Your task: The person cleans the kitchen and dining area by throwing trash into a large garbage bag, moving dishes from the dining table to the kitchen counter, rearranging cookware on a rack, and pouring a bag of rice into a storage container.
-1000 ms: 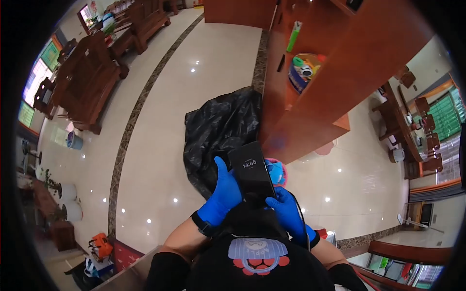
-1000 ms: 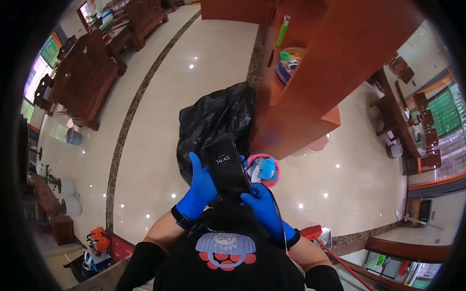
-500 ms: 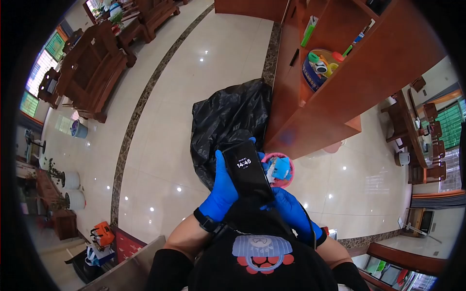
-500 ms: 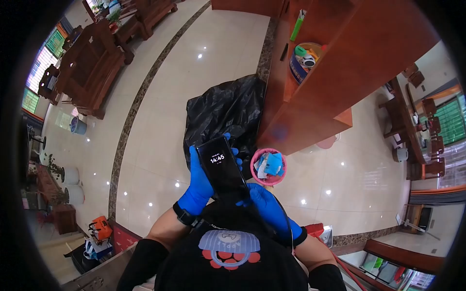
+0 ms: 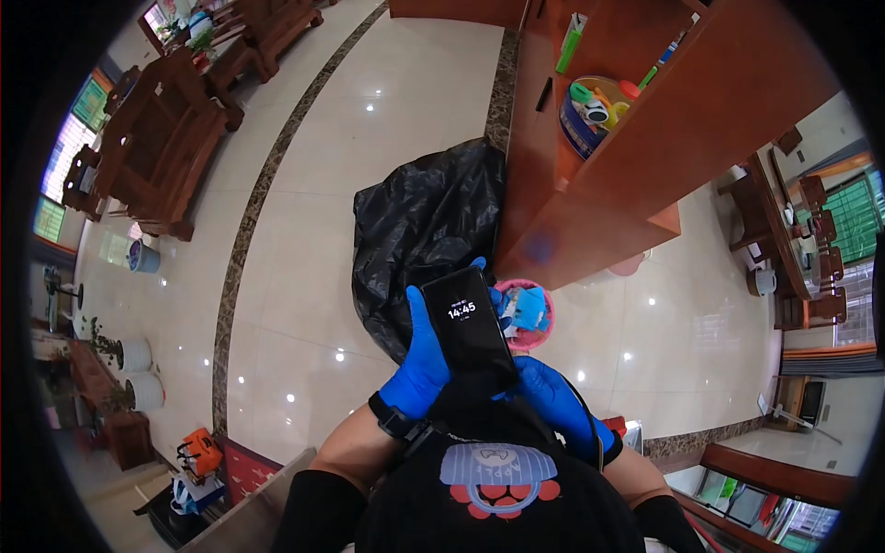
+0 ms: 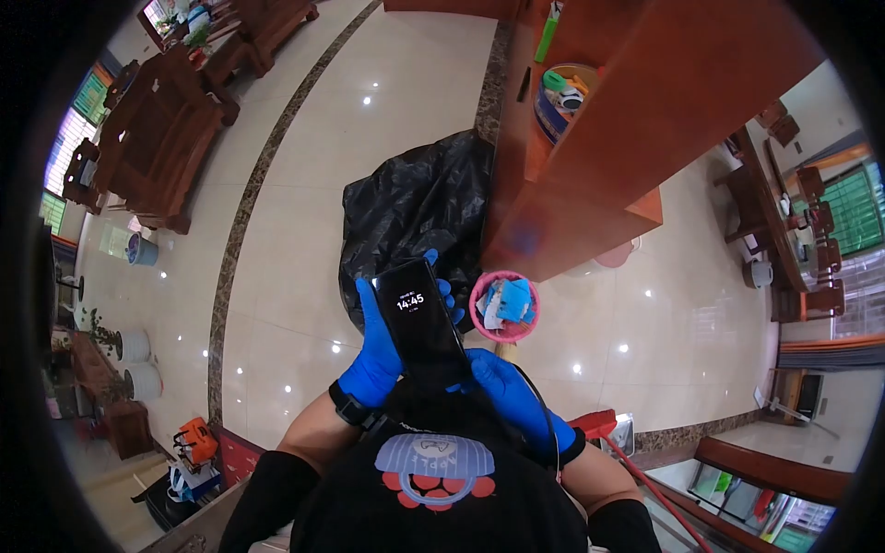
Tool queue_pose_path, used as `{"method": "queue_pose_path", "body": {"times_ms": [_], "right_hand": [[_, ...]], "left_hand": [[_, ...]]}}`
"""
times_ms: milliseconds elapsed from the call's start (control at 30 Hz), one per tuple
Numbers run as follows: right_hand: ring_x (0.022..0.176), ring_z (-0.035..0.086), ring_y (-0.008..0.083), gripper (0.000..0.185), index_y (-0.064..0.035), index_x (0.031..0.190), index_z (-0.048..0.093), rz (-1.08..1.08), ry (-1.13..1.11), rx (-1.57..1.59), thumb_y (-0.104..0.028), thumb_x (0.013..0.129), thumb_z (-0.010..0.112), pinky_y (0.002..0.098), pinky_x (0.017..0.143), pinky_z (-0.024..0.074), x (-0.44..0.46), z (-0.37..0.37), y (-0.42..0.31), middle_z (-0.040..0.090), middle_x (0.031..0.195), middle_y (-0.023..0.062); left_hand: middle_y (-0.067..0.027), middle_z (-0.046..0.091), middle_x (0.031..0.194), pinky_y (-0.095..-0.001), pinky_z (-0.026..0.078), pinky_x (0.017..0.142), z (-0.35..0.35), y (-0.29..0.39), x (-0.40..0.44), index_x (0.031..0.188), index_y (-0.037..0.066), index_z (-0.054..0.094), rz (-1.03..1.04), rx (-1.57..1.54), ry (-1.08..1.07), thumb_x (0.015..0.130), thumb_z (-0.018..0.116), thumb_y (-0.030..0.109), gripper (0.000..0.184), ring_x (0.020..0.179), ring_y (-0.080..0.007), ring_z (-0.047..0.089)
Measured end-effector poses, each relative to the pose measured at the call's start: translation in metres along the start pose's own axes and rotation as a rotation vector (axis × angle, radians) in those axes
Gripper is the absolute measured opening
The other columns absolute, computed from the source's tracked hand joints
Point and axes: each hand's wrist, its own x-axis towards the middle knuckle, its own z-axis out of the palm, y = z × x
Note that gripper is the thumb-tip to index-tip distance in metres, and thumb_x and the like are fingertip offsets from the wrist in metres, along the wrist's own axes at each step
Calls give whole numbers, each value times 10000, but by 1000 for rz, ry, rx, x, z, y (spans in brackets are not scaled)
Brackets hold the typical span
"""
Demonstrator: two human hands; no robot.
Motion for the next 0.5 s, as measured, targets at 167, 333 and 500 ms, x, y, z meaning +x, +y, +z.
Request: {"method": "queue_pose_path", "body": {"times_ms": [167,333,500], "right_hand": [[920,507,135,377,-9,1126,461,29,-18,35,-313,917,386,267,811,400,0,-5,3,532,1024,79],[1062,456,161,418,-5,1231,384,-83,9,31,-265,905,423,280,900,366,4,-6,12,454,1185,92],[1099,448,193,465,-4,1274,339,-32,75,-50,-170,867,490,304,929,350,9,-4,5,472,1194,114]], "left_hand": [[-135,556,984,-393,466,818,3,0,0,1341,80,244,-25,10,-12,751,214,730,878,868,-239,562],[-135,552,1015,-394,449,850,-6,-6,3,1342,68,234,-26,52,-1,758,218,723,877,913,-243,556],[-147,469,1196,-404,407,910,-15,-27,0,1340,65,233,-130,253,-62,756,185,720,878,1081,-266,484]]}}
